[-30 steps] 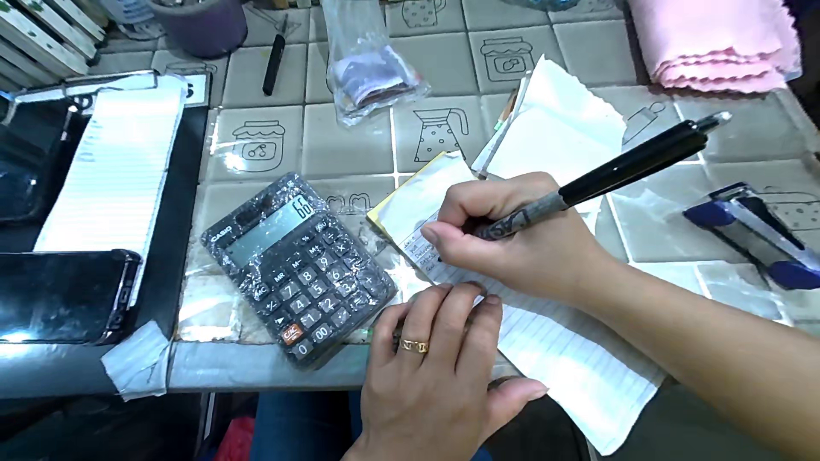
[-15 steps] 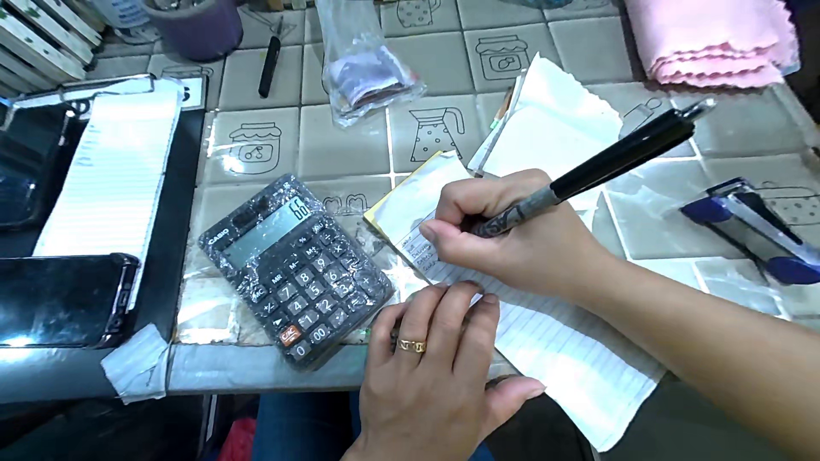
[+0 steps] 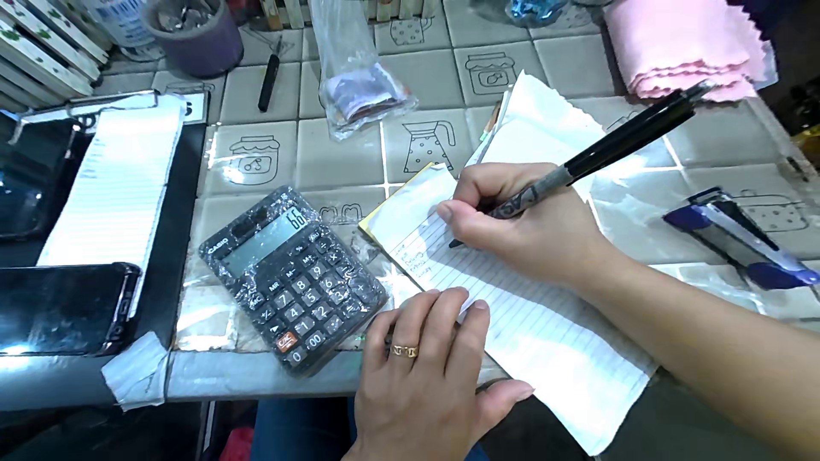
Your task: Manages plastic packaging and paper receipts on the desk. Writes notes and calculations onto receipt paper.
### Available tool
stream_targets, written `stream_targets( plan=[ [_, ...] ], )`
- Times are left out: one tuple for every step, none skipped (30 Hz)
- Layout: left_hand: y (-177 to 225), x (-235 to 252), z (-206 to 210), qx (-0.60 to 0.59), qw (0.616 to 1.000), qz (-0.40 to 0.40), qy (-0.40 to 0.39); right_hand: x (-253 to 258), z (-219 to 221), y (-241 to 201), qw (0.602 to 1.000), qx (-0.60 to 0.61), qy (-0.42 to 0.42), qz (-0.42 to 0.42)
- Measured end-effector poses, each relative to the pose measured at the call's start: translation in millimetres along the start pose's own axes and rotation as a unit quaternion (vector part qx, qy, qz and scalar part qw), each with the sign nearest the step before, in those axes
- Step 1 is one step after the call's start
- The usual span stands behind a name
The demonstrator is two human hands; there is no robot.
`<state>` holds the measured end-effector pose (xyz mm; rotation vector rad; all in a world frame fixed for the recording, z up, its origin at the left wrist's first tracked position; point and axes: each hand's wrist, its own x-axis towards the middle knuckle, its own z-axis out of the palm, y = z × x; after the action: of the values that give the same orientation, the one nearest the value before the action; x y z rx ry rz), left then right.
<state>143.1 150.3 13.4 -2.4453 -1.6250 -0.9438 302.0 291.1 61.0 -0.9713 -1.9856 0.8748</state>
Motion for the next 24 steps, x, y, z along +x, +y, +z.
stream_targets(
  plan=[
    [-0.1,0.1,-0.4,0.000,1.000,0.000,-0.003,-0.3,0.6,-0.3,1.000,-0.003,-0.004,-0.001],
    [-0.1,0.3,-0.7,-0.001,1.000,0.000,-0.004,-0.7,1.5,-0.1,1.000,-0.006,-0.007,-0.007],
    [-0.1,0.3,-0.6,-0.001,1.000,0.001,-0.004,-1.1,2.2,0.9,1.000,-0.007,-0.009,-0.020],
    [-0.1,0.2,-0.4,-0.002,1.000,0.001,-0.003,-1.4,2.2,1.4,0.999,-0.011,-0.012,-0.030],
    [-0.1,0.2,-0.3,-0.002,1.000,0.001,-0.002,-1.3,1.7,1.4,0.999,-0.015,-0.012,-0.032],
    [-0.2,0.2,-0.3,-0.001,1.000,0.001,-0.003,-0.8,0.8,1.1,1.000,-0.012,-0.011,-0.026],
    [-0.2,0.1,-0.2,-0.001,1.000,0.001,-0.003,-0.4,0.0,-0.3,1.000,-0.003,-0.009,-0.017],
    [0.0,0.0,-0.1,0.000,1.000,0.000,-0.003,-0.4,0.3,-2.1,1.000,0.008,-0.007,-0.012],
    [0.1,0.1,0.3,0.002,1.000,0.000,-0.002,-1.3,1.7,-4.7,1.000,0.018,-0.010,-0.012],
    [0.3,0.4,0.5,0.003,1.000,-0.001,-0.001,-2.7,4.6,-7.7,0.999,0.026,-0.016,-0.017],
    [0.5,0.6,0.6,0.003,1.000,-0.001,0.001,-4.3,8.4,-10.1,0.999,0.033,-0.027,-0.025],
    [0.8,0.6,0.8,0.002,1.000,-0.002,0.004,-5.4,12.1,-11.5,0.998,0.039,-0.039,-0.032],
    [0.9,0.4,1.0,0.003,1.000,-0.002,0.006,-6.0,15.1,-11.9,0.997,0.044,-0.052,-0.035],
    [0.8,0.3,1.0,0.004,1.000,-0.002,0.008,-6.1,17.0,-11.7,0.996,0.043,-0.061,-0.039],
    [0.6,0.3,0.9,0.003,1.000,-0.002,0.008,-6.1,17.8,-11.4,0.996,0.039,-0.066,-0.042],
    [0.4,0.4,0.6,0.001,1.000,-0.002,0.009,-6.1,17.8,-11.2,0.996,0.035,-0.069,-0.044],
    [0.2,0.4,0.4,-0.001,1.000,-0.003,0.009,-6.0,17.7,-11.4,0.996,0.029,-0.071,-0.048],
    [0.1,0.4,0.2,-0.002,1.000,-0.003,0.010,-6.0,17.7,-11.7,0.995,0.026,-0.074,-0.054],
    [0.1,0.4,0.2,-0.004,1.000,-0.003,0.013,-6.0,17.9,-11.9,0.995,0.027,-0.078,-0.060],
    [0.2,0.5,0.1,-0.008,1.000,-0.004,0.013,-6.0,18.0,-11.8,0.994,0.028,-0.080,-0.063],
    [0.1,0.5,-0.3,-0.011,1.000,-0.003,0.013,-6.0,17.9,-11.9,0.995,0.025,-0.081,-0.061],
    [-0.1,0.4,-0.6,-0.014,1.000,-0.003,0.012,-5.7,17.7,-12.0,0.995,0.023,-0.081,-0.056],
    [-0.3,0.2,-0.7,-0.015,1.000,-0.002,0.011,-5.2,17.3,-12.1,0.995,0.025,-0.082,-0.052],
    [-0.4,0.1,-0.9,-0.016,1.000,-0.003,0.011,-4.9,17.3,-12.1,0.995,0.029,-0.083,-0.050]
  ],
)
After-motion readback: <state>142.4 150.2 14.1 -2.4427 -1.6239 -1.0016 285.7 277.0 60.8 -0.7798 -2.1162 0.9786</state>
